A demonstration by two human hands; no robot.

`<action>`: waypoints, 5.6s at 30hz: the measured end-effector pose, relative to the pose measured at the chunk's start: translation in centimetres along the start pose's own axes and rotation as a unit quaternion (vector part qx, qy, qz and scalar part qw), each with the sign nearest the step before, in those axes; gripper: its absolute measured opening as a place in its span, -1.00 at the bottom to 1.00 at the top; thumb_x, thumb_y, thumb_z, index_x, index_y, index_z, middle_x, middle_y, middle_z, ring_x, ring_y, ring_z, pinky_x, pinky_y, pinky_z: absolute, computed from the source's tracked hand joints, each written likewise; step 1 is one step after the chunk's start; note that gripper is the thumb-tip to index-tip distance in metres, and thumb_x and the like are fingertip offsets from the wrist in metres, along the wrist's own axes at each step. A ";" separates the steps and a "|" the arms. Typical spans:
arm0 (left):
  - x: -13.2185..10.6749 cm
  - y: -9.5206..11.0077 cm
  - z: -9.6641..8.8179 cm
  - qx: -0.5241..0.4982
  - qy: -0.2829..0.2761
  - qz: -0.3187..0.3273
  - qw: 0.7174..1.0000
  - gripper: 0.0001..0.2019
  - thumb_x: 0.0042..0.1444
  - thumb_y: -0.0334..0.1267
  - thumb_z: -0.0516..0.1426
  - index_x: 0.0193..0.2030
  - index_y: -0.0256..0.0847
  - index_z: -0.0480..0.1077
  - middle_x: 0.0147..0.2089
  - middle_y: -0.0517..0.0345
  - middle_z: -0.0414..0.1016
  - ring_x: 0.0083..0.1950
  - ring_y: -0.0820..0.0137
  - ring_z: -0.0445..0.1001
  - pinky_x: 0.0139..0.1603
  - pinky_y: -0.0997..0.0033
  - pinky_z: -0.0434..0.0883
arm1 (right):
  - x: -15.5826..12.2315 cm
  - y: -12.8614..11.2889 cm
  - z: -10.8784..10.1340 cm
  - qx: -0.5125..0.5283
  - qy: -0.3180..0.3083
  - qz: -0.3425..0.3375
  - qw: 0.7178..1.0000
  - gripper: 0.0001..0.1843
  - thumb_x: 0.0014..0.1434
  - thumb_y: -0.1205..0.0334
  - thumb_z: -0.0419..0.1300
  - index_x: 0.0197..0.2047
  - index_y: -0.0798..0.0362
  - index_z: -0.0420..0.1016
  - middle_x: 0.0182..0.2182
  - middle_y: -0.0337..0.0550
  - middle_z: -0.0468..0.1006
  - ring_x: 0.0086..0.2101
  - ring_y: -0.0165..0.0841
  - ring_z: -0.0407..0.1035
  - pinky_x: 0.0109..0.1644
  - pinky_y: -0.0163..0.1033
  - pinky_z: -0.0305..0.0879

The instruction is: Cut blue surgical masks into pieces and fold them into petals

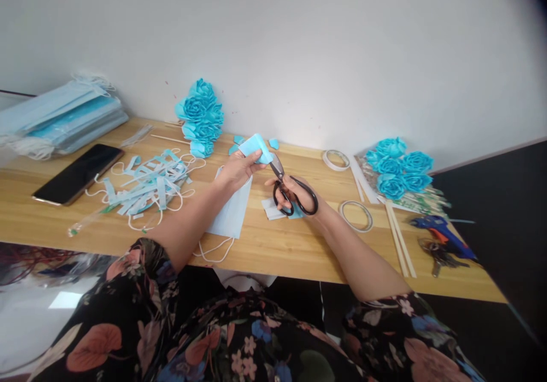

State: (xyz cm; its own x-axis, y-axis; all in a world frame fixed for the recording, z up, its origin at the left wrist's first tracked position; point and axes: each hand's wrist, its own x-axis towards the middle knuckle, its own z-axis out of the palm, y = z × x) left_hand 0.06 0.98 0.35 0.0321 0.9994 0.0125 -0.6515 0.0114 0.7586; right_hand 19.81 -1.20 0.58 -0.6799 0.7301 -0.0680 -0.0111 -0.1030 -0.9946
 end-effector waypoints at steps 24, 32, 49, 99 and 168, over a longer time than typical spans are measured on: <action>-0.5 0.0 0.2 0.027 -0.034 -0.052 0.998 -0.84 0.17 -0.26 0.29 -0.23 -0.34 0.50 -0.35 0.09 0.64 -0.39 0.44 0.59 -0.33 0.48 0.55 | 0.3 -0.9 0.4 -0.075 0.171 -0.072 0.980 -0.48 0.04 -0.12 0.37 -0.09 0.10 0.47 -0.70 -0.44 0.32 -0.65 -0.47 0.26 -0.46 -0.28 0.43; -0.6 -0.6 -0.1 0.060 -0.094 -0.055 0.992 -0.76 0.11 -0.19 0.34 -0.22 -0.35 0.52 -0.32 0.01 0.64 -0.35 0.38 0.61 -0.32 0.45 0.55 | 0.3 -0.9 0.6 -0.115 0.173 -0.093 0.974 -0.67 0.10 -0.02 0.29 -0.23 0.08 0.44 -0.69 -0.43 0.34 -0.66 -0.50 0.24 -0.46 -0.29 0.41; 0.0 0.3 0.0 -0.021 0.049 -0.084 0.995 -0.91 0.24 -0.32 0.22 -0.26 -0.30 0.46 -0.43 0.18 0.61 -0.47 0.51 0.58 -0.43 0.62 0.52 | -0.1 -0.8 0.4 -0.021 0.070 -0.027 0.997 -0.58 0.20 -0.14 0.21 -0.20 0.10 0.48 -0.65 -0.35 0.40 -0.67 -0.49 0.24 -0.45 -0.30 0.43; 0.0 0.4 0.1 -0.042 0.057 -0.071 0.995 -0.86 0.30 -0.28 0.16 -0.24 -0.32 0.46 -0.42 0.13 0.62 -0.48 0.50 0.57 -0.46 0.62 0.48 | -0.2 -1.2 0.2 0.050 -0.006 0.061 0.997 -0.44 0.17 -0.27 0.18 -0.18 0.12 0.52 -0.67 -0.35 0.36 -0.72 -0.53 0.08 -0.57 -0.36 0.32; -0.1 0.2 0.1 0.007 -0.003 -0.009 1.000 -0.64 -0.03 -0.49 0.36 -0.05 -0.26 0.48 -0.39 0.23 0.57 -0.36 0.50 0.55 -0.30 0.53 0.45 | -0.2 -0.8 -0.7 0.087 -0.047 0.082 0.992 -0.45 0.26 -0.23 0.13 -0.14 0.16 0.52 -0.65 -0.30 0.41 -0.72 -0.53 0.13 -0.58 -0.35 0.36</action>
State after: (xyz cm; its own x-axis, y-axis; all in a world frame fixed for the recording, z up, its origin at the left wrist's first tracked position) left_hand -0.02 0.90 0.54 0.0485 0.9988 0.0034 -0.6407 0.0285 0.7672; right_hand 20.48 -0.80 1.32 -0.7485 0.6282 -0.2123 -0.0148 -0.3359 -0.9418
